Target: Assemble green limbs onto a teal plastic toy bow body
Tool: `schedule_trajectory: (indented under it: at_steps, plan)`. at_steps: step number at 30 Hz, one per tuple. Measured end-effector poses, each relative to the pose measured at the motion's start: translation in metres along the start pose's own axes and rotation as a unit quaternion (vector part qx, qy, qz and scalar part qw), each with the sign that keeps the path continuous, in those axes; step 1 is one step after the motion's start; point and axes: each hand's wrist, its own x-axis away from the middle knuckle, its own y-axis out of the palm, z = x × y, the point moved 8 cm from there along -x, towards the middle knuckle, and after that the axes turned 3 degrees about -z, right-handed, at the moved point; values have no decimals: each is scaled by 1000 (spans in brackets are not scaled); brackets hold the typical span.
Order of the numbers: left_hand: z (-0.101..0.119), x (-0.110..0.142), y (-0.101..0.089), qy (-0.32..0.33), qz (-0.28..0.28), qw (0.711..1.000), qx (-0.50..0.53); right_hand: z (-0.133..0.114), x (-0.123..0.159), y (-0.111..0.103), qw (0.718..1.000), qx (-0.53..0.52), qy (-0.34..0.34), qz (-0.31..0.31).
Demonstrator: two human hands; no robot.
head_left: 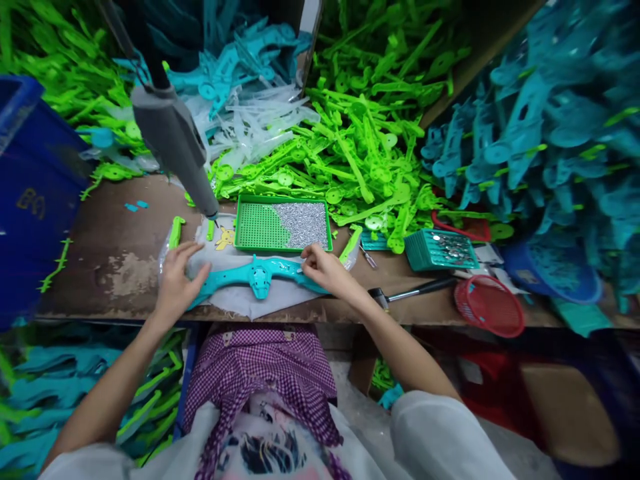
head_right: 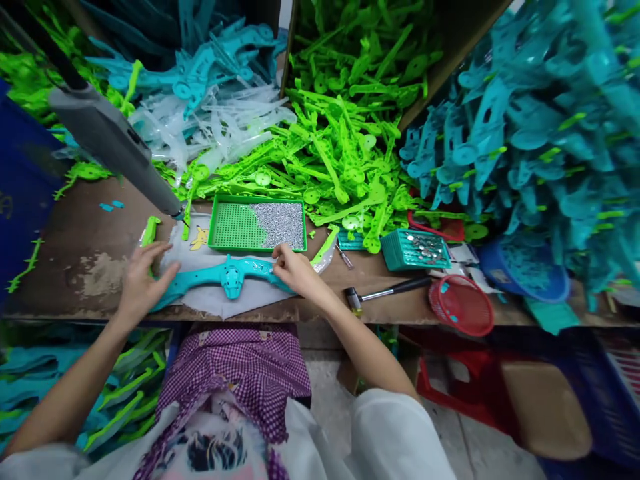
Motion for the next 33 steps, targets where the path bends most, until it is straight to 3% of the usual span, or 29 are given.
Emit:
schedule_trajectory:
  at_steps: [6,11,17,20,23,26,28,30,31,33]
  plan:
    - [-8,32,0,37,-26,991,-123,-6,-4,12,996,85,32,20]
    - [-7,30,5,22,-43,991,-126,-12,0,18,988,148,49,17]
    - [-5,31,10,48,-60,988,-136,-18,-9,37,961,267,50,-51]
    - [-1,31,18,79,-92,979,-165,-22,-14,36,974,219,35,-36]
    - [5,30,31,114,-159,960,-201,-27,-1,17,994,104,10,44]
    - [7,30,35,129,-196,944,-233,-18,43,-6,985,42,16,164]
    - [8,32,29,132,-173,947,-237,6,85,-23,946,-40,66,315]
    - [8,38,15,134,-116,956,-232,38,126,-29,871,-139,134,452]
    - [8,43,7,139,-80,960,-232,52,138,-27,836,-183,160,493]
    - [8,54,-8,157,-9,956,-246,69,142,-20,795,-263,176,518]
